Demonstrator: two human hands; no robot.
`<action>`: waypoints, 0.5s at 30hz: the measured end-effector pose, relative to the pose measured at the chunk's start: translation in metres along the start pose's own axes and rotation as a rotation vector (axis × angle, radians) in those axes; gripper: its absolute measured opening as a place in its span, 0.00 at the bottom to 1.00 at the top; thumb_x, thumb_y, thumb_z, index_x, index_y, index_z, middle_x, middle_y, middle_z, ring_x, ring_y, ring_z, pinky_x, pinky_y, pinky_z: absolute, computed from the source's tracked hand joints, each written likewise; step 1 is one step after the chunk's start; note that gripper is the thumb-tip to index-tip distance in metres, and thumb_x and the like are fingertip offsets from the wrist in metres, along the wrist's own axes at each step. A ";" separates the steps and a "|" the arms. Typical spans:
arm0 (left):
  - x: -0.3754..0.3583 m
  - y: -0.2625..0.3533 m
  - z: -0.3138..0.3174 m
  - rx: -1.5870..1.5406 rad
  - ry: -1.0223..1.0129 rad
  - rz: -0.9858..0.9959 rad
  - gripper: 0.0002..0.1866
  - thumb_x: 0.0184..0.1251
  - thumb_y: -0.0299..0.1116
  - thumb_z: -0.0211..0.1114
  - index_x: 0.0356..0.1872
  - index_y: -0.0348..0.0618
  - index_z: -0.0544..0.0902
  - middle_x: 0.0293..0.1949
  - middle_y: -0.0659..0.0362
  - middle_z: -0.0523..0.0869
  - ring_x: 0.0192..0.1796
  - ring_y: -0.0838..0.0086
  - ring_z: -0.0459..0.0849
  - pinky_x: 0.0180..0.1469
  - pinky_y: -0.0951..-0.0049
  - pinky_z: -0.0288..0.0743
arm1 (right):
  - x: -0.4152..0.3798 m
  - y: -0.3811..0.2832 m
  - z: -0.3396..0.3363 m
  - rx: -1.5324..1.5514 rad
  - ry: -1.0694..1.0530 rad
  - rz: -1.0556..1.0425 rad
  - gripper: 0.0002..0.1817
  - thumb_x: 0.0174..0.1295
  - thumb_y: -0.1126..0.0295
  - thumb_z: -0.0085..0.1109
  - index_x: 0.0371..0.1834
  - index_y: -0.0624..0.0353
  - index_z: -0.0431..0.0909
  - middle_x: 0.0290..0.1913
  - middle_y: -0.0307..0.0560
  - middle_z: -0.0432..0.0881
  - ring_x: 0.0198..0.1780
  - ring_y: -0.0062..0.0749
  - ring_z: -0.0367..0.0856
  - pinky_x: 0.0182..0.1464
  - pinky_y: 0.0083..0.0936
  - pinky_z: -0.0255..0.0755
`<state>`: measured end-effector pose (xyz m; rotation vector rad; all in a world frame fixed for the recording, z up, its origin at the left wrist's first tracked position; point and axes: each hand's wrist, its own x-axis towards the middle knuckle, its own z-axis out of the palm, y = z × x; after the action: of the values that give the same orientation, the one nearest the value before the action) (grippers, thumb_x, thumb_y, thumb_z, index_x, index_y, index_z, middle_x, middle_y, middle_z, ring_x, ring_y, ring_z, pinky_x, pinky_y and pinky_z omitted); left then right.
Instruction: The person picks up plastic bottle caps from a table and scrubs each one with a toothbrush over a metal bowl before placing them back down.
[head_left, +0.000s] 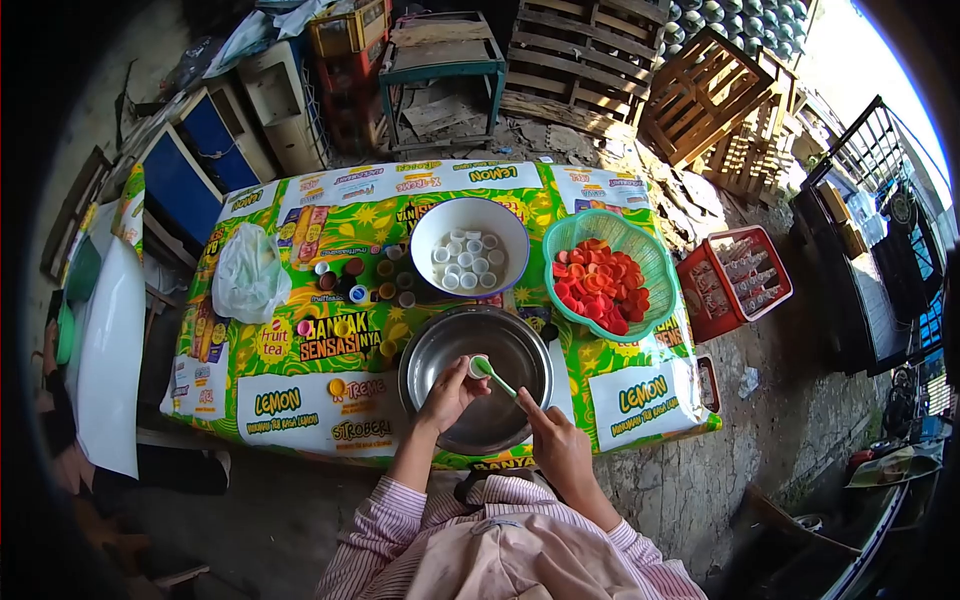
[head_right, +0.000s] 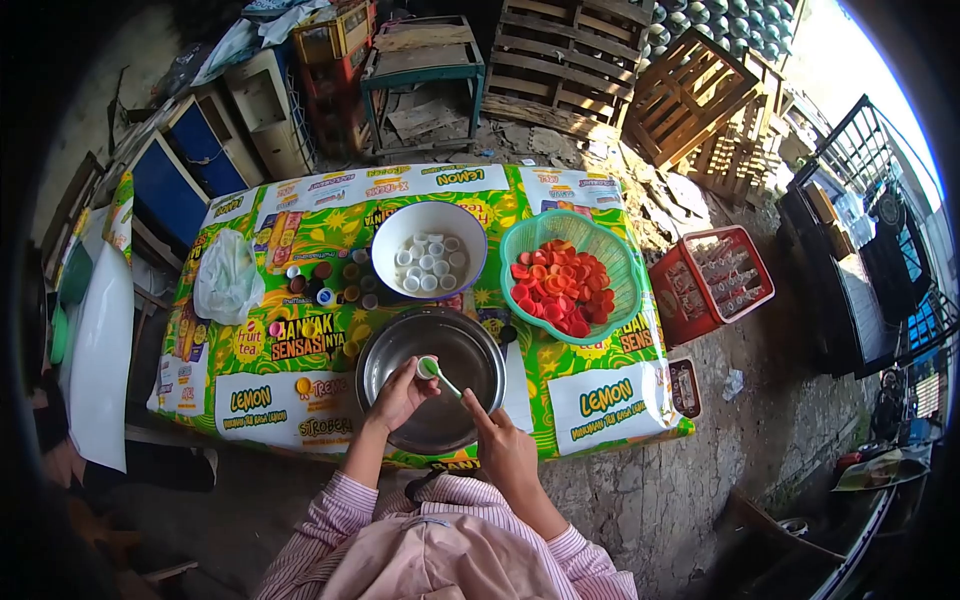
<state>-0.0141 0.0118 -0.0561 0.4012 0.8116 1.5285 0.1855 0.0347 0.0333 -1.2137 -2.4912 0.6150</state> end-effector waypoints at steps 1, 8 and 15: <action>0.000 0.000 0.001 -0.055 0.024 -0.034 0.21 0.74 0.44 0.45 0.53 0.38 0.74 0.34 0.62 0.79 0.38 0.80 0.78 0.45 0.74 0.77 | -0.001 -0.002 -0.001 0.001 0.012 -0.007 0.27 0.59 0.71 0.54 0.63 0.35 0.68 0.24 0.45 0.74 0.21 0.41 0.75 0.22 0.36 0.69; -0.002 -0.003 -0.011 0.039 -0.033 -0.094 0.24 0.74 0.47 0.43 0.55 0.34 0.72 0.33 0.61 0.76 0.35 0.78 0.77 0.45 0.72 0.75 | -0.001 0.009 0.008 -0.026 -0.022 -0.003 0.27 0.59 0.72 0.55 0.62 0.36 0.69 0.25 0.44 0.74 0.22 0.42 0.76 0.23 0.36 0.70; -0.009 0.001 0.000 0.045 -0.036 0.017 0.16 0.74 0.43 0.47 0.49 0.41 0.73 0.33 0.63 0.75 0.34 0.84 0.75 0.41 0.75 0.76 | -0.002 0.011 0.009 0.107 0.023 -0.050 0.26 0.60 0.71 0.55 0.62 0.36 0.70 0.24 0.46 0.74 0.22 0.42 0.76 0.24 0.37 0.70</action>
<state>-0.0139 0.0035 -0.0537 0.4686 0.8168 1.5168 0.1900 0.0372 0.0194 -1.1101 -2.4282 0.7075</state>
